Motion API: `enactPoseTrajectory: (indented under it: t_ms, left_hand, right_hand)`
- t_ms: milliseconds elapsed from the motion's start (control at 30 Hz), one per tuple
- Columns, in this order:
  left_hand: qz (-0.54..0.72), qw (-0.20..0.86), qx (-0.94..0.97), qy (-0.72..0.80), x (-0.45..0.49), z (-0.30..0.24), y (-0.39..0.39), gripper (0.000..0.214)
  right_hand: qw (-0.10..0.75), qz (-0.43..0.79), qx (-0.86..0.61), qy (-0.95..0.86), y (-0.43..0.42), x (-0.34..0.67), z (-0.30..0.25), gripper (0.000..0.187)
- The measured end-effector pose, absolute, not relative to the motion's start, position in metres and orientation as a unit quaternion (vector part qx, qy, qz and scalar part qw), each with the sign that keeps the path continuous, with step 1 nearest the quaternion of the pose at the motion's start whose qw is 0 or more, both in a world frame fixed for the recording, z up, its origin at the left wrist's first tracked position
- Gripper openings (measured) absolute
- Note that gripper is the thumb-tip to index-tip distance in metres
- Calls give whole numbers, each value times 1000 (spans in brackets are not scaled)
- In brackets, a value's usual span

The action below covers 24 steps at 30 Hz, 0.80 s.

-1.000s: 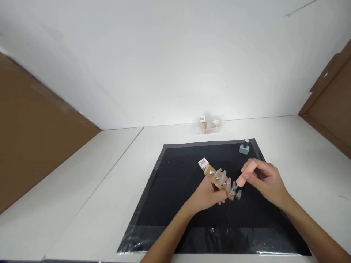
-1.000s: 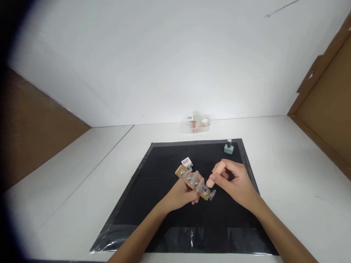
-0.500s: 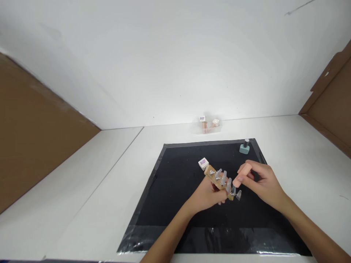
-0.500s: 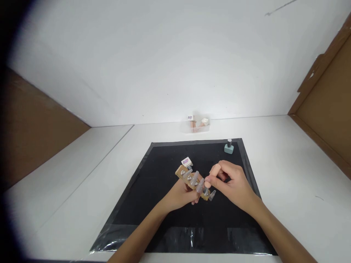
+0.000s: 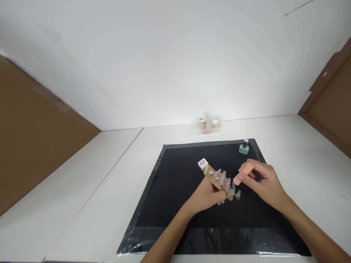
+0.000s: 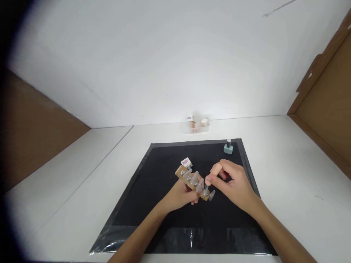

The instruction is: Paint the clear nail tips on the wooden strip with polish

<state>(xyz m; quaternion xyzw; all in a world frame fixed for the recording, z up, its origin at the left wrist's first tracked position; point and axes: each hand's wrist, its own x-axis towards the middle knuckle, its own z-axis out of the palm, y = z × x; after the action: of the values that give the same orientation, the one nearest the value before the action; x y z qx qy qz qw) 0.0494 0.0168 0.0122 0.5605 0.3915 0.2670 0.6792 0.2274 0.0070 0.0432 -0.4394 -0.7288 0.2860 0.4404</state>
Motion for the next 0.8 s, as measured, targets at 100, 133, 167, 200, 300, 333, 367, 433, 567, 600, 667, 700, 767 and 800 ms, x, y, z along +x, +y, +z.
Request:
enactPoseTrajectory:
  t_ms: [100,133,167,200,300,333,367,433,567,600,667,700,767,800]
  left_hand:
    - [264,680,561,391,50,12,17,10]
    - [265,680,560,392,50,12,17,10]
    - [265,680,558,395,50,12,16,10]
    - [266,680,556,398,50,12,16,11]
    - [269,679,554,400,50,12,16,13]
    - [268,680,553,400,50,13,16,12]
    - [268,682,551,399,50,13,16,12]
    - [272,686,545,398,50,14,16,12]
    - [287,701,524,389,49,13,16,13]
    - [291,706,516,388,49,13,16,14]
    - [301,714,501,386,48,13,16,14]
    - [305,716,495,386,47,13,15,15]
    - [312,721,484,386,47,14,15,16]
    - [314,722,480,386,46,15,14,18]
  right_hand:
    - [428,309,-422,-737,6,227,44,32]
    - [422,312,-424,-738,6,227,44,32]
    - [418,310,-431,-737,6,226,44,33]
    - [417,306,-440,-735,6,226,45,33]
    - [422,300,-460,-722,6,226,45,33]
    - [426,307,-462,-715,7,227,45,33]
    - [432,319,-463,-705,7,229,45,33]
    - [451,354,-455,-681,9,231,43,34]
    - [488,432,-434,-621,11,235,42,35]
    - [491,452,-431,-607,11,234,42,35]
    - [487,491,-424,-585,11,233,43,35]
    - [482,506,-420,-578,11,232,44,35]
    - [472,528,-415,-571,10,231,46,35]
    - [467,535,-414,-569,10,230,46,34]
